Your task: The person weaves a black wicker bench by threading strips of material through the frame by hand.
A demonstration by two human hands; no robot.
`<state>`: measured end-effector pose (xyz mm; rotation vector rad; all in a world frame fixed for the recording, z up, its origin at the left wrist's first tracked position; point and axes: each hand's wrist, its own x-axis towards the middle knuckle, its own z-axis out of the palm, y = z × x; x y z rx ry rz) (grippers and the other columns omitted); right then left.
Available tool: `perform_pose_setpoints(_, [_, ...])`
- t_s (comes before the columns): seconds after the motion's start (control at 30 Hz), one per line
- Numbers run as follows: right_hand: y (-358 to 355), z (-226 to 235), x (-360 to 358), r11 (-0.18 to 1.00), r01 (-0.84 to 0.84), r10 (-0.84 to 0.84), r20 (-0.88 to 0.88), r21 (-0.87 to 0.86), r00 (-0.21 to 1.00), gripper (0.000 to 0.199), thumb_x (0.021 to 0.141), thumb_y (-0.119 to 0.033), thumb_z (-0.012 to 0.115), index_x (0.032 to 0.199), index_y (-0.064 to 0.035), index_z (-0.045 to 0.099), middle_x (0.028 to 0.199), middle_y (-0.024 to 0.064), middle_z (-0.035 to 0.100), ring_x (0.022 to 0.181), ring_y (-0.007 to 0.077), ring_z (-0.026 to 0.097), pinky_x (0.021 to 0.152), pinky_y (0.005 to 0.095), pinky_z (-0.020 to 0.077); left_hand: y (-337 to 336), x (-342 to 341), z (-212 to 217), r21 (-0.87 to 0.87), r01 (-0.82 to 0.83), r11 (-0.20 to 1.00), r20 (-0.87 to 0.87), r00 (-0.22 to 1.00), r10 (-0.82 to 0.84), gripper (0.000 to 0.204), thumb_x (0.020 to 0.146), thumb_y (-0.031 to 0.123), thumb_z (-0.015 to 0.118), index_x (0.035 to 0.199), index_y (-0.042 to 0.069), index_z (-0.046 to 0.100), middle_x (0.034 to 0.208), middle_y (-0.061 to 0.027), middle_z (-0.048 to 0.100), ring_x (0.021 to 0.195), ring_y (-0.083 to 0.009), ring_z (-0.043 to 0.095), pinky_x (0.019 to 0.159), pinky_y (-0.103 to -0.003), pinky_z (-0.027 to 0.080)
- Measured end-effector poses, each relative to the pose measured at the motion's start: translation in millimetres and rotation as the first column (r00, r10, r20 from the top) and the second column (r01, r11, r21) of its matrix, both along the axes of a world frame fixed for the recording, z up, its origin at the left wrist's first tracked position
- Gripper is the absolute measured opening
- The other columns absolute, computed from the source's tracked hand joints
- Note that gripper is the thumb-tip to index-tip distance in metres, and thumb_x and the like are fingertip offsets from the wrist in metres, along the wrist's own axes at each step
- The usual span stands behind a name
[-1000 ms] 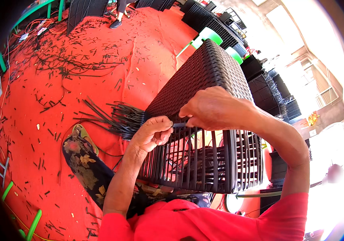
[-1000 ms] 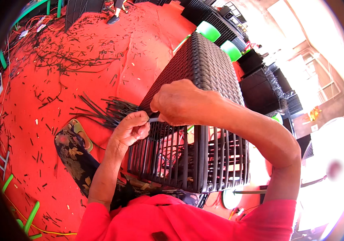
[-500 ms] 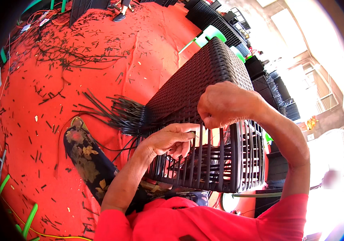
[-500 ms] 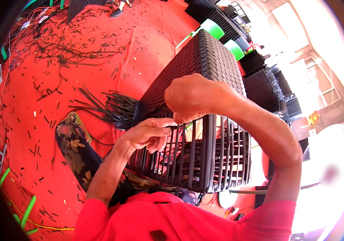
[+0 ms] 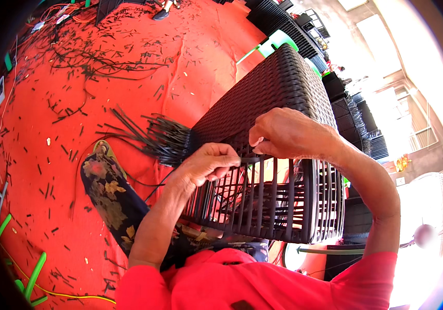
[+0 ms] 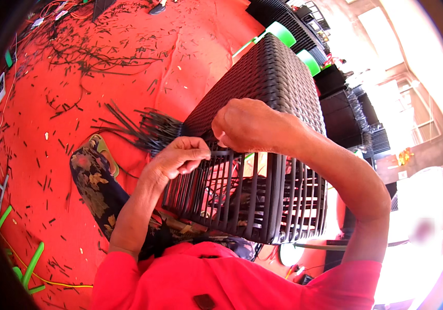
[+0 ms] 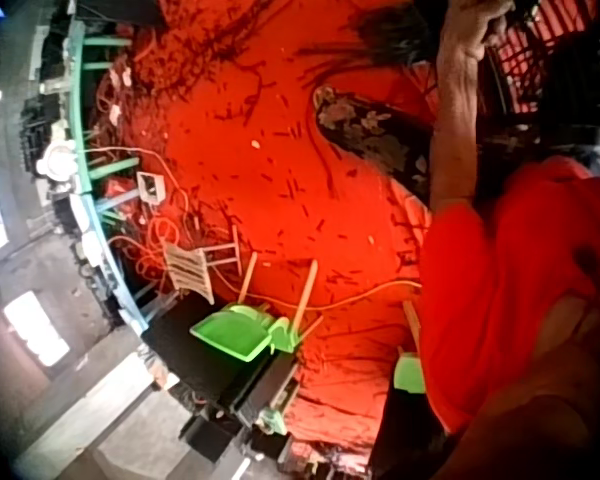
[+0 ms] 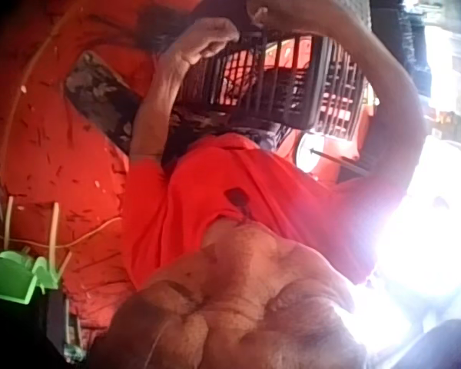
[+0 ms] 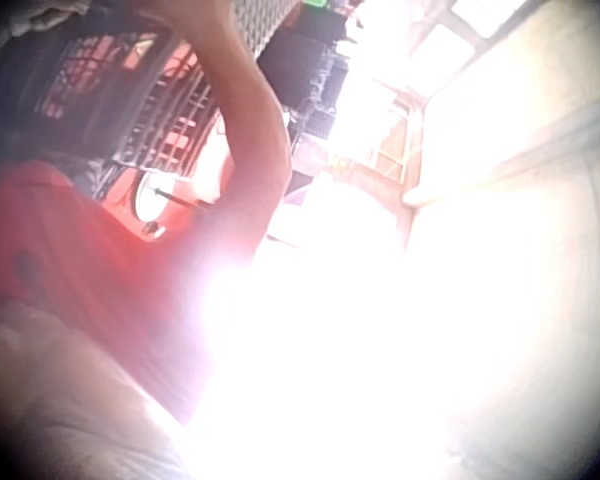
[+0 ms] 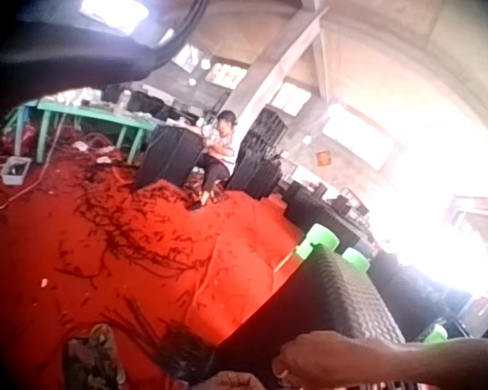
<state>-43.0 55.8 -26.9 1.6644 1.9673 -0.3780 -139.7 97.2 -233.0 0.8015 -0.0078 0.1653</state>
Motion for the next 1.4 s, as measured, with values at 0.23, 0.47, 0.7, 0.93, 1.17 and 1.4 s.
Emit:
perform_pose_setpoints(0.23, [17,-37,3,0.898,0.263,-0.297,-0.043,-0.353,0.954,0.023,0.082,-0.019,0.050,0.096,-0.0023,0.058,0.076,0.0113,0.063,0.065,0.0244,0.061,0.063,0.0348,0.0477,19,-15,-10,0.035,-0.057,0.998,0.048,0.997,0.055,0.011,0.082,0.016,0.059,0.076,0.007,0.055,0.050,0.0036,0.043,0.039,-0.0034,0.037,0.035,-0.017,0.028])
perform_pose_setpoints(0.47, [20,-33,4,0.901,0.156,-0.187,-0.037,-0.405,0.982,0.019,0.072,-0.018,0.054,0.082,-0.0065,0.065,0.070,0.0080,0.063,0.068,0.0211,0.061,0.062,0.0335,0.0474,5,-5,-21,-0.098,0.077,0.992,0.030,0.997,-0.074,0.025,0.086,0.029,0.054,0.087,0.005,0.061,0.054,-0.0029,0.055,0.037,-0.0055,0.041,0.034,-0.018,0.029])
perform_pose_setpoints(0.7, [23,-32,-22,0.929,0.047,0.076,0.313,-0.368,0.947,0.016,0.066,-0.013,0.055,0.075,-0.0042,0.065,0.072,0.0138,0.063,0.072,0.0288,0.062,0.062,0.0368,0.0484,-22,14,-20,0.031,0.289,0.957,0.079,0.954,-0.290,0.041,0.089,0.021,0.045,0.124,0.002,0.037,0.056,-0.0083,0.058,0.035,-0.0097,0.047,0.032,-0.019,0.036])
perform_pose_setpoints(0.93, [20,-50,-17,0.921,-0.029,0.143,0.267,-0.389,0.953,0.016,0.065,-0.011,0.058,0.075,-0.0003,0.063,0.069,0.0156,0.062,0.071,0.0302,0.062,0.058,0.0382,0.0492,-25,21,-23,-0.062,0.327,0.943,0.121,0.940,-0.318,0.026,0.090,0.019,0.043,0.112,0.005,0.042,0.055,-0.0091,0.058,0.033,-0.0101,0.046,0.030,-0.020,0.034])
perform_pose_setpoints(1.17, [24,-48,-19,0.923,0.004,0.110,0.277,-0.384,0.955,0.015,0.071,-0.017,0.057,0.075,-0.0032,0.063,0.068,0.0153,0.061,0.070,0.0305,0.062,0.058,0.0377,0.0496,-13,12,-30,-0.103,0.152,0.983,0.048,0.988,-0.148,0.021,0.083,0.026,0.059,0.072,0.007,0.056,0.052,0.0003,0.050,0.037,-0.0052,0.041,0.033,-0.017,0.029])
perform_pose_setpoints(1.4, [54,-61,-17,0.881,0.083,0.021,0.213,-0.467,0.977,0.017,0.078,-0.014,0.051,0.077,-0.0012,0.062,0.066,0.0121,0.061,0.066,0.0221,0.064,0.054,0.0326,0.0486,10,-4,-77,0.278,-0.011,0.960,-0.329,0.938,0.107,0.017,0.082,0.020,0.058,0.075,0.005,0.059,0.057,0.0009,0.052,0.045,-0.0049,0.046,0.039,-0.017,0.031])
